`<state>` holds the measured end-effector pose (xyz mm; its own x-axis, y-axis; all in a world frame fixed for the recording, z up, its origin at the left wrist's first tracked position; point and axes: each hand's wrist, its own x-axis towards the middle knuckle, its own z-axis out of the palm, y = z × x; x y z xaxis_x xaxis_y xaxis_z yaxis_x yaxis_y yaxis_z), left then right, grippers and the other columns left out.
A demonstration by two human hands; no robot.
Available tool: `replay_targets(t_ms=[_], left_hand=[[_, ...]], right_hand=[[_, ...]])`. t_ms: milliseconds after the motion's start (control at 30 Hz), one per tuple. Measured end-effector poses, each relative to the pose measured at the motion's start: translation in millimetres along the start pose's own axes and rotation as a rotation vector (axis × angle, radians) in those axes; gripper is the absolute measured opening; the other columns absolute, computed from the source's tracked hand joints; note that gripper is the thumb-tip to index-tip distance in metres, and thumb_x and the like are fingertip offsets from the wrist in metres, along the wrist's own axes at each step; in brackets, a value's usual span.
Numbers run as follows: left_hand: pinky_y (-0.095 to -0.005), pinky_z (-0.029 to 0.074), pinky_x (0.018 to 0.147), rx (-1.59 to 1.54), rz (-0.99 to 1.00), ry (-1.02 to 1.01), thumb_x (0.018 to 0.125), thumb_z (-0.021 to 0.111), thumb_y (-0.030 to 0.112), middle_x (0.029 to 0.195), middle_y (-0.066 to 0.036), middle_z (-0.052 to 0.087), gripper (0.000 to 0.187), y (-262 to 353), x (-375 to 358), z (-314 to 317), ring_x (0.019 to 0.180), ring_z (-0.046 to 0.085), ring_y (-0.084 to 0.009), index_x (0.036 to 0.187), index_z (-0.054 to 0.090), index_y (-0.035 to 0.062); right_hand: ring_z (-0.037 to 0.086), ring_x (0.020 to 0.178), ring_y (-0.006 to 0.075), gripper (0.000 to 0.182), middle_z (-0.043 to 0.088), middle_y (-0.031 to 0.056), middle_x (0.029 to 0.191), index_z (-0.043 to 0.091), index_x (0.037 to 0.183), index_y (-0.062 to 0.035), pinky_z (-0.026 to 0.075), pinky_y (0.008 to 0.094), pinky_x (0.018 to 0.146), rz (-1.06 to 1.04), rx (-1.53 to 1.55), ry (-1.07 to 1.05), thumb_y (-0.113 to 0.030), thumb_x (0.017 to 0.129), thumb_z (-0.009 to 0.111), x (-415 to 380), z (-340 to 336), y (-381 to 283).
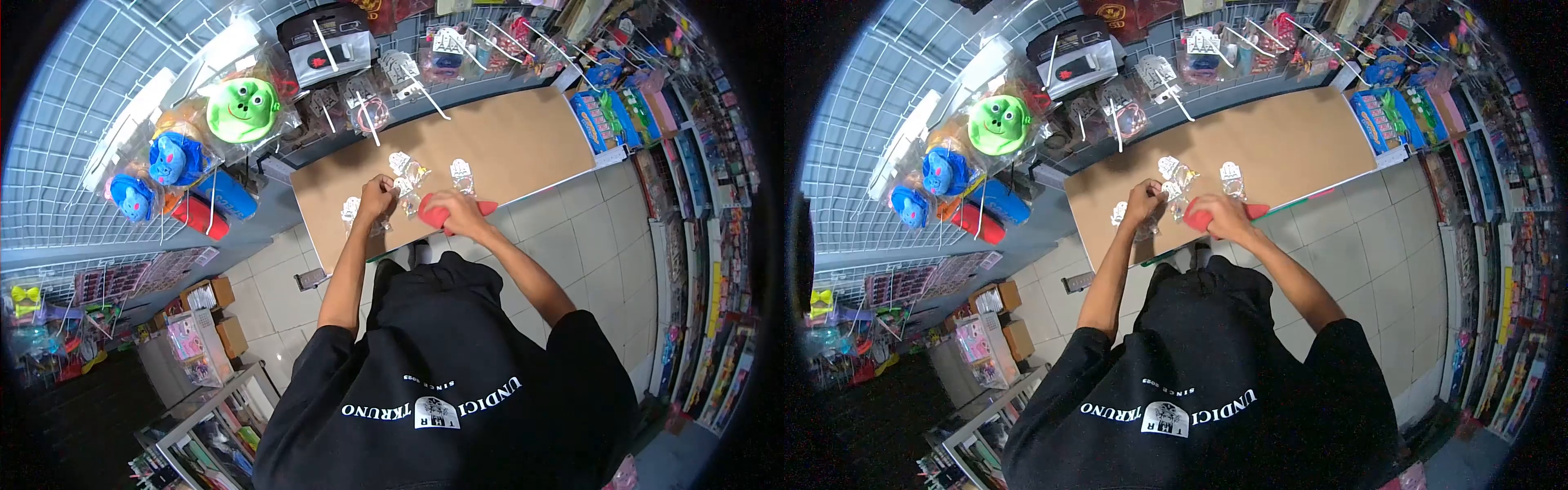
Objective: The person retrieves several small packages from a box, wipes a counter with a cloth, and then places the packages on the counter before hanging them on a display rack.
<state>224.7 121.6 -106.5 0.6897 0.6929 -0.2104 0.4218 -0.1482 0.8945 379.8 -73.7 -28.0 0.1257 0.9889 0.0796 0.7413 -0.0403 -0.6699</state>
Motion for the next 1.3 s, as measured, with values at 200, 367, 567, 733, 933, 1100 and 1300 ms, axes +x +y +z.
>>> replay_targets(t_ms=[200, 367, 567, 733, 933, 1100, 1300], left_hand=[[-0.0358, 0.048, 0.083, -0.042, 0.196, 0.212, 0.080, 0.070, 0.011, 0.102, -0.011, 0.062, 0.030, -18.3, -9.8, -24.1, 0.091, 0.060, -0.0252, 0.107, 0.062, 0.0031], [-0.0433, 0.040, 0.093, 0.491, 0.205, 0.060, 0.075, 0.072, 0.017, 0.112, -0.009, 0.061, 0.040, 9.6, -45.5, -58.1, 0.108, 0.054, -0.0312, 0.114, 0.063, 0.0115], [-0.0420, 0.036, 0.091, 0.586, 0.139, 0.007, 0.070, 0.078, 0.025, 0.097, -0.007, 0.066, 0.035, 6.0, -41.4, -57.5, 0.100, 0.059, -0.0260, 0.099, 0.064, 0.0124], [-0.0385, 0.040, 0.081, 0.218, 0.015, -0.002, 0.071, 0.079, 0.029, 0.072, -0.003, 0.065, 0.029, -13.0, -26.0, -41.5, 0.074, 0.063, -0.0212, 0.089, 0.066, 0.0096], [-0.0374, 0.042, 0.074, 0.131, 0.011, 0.041, 0.073, 0.078, 0.027, 0.069, -0.003, 0.065, 0.028, -12.4, -32.2, -31.9, 0.068, 0.063, -0.0209, 0.087, 0.064, 0.0079], [-0.0364, 0.041, 0.076, 0.244, 0.167, 0.095, 0.074, 0.077, 0.027, 0.071, -0.004, 0.066, 0.027, -34.9, -26.6, -30.1, 0.070, 0.062, -0.0224, 0.086, 0.063, 0.0084], [-0.0363, 0.041, 0.077, 0.356, 0.161, 0.097, 0.074, 0.078, 0.030, 0.072, -0.003, 0.064, 0.027, -12.3, -36.9, -32.8, 0.074, 0.061, -0.0218, 0.084, 0.063, 0.0097]], right_hand=[[0.061, 0.100, 0.0329, 0.041, 0.068, 0.0101, 0.108, 0.070, 0.102, -0.0120, 0.047, 0.0412, 0.090, 0.117, 0.120, 0.334, 0.006, 0.066, 0.059, 14.2, -12.4, -25.6], [0.053, 0.110, 0.0300, 0.046, 0.063, 0.0047, 0.115, 0.067, 0.112, -0.0185, 0.042, 0.0462, 0.095, 0.082, -0.040, 0.112, -0.001, 0.070, 0.063, 30.0, 40.1, -57.9], [0.054, 0.108, 0.0309, 0.045, 0.063, 0.0048, 0.113, 0.067, 0.112, -0.0172, 0.042, 0.0450, 0.095, 0.104, -0.083, 0.099, -0.002, 0.070, 0.063, 35.2, 59.4, -45.7], [0.056, 0.104, 0.0319, 0.042, 0.065, 0.0065, 0.109, 0.069, 0.106, -0.0142, 0.045, 0.0437, 0.093, 0.152, -0.135, 0.170, -0.001, 0.066, 0.065, 29.1, 30.7, -26.4], [0.056, 0.109, 0.0298, 0.052, 0.064, 0.0072, 0.117, 0.064, 0.116, -0.0129, 0.046, 0.0432, 0.092, 0.101, -0.194, 0.150, 0.000, 0.066, 0.067, 49.3, 27.3, -26.5], [0.049, 0.120, 0.0280, 0.058, 0.058, 0.0070, 0.127, 0.061, 0.121, -0.0141, 0.042, 0.0448, 0.096, -0.085, -0.413, 0.045, -0.003, 0.065, 0.070, 41.2, 96.8, -38.3], [0.048, 0.119, 0.0233, 0.040, 0.061, -0.0017, 0.121, 0.064, 0.117, -0.0189, 0.039, 0.0489, 0.091, -0.276, -0.495, -0.112, -0.012, 0.078, 0.061, 2.6, 80.5, -19.4]])
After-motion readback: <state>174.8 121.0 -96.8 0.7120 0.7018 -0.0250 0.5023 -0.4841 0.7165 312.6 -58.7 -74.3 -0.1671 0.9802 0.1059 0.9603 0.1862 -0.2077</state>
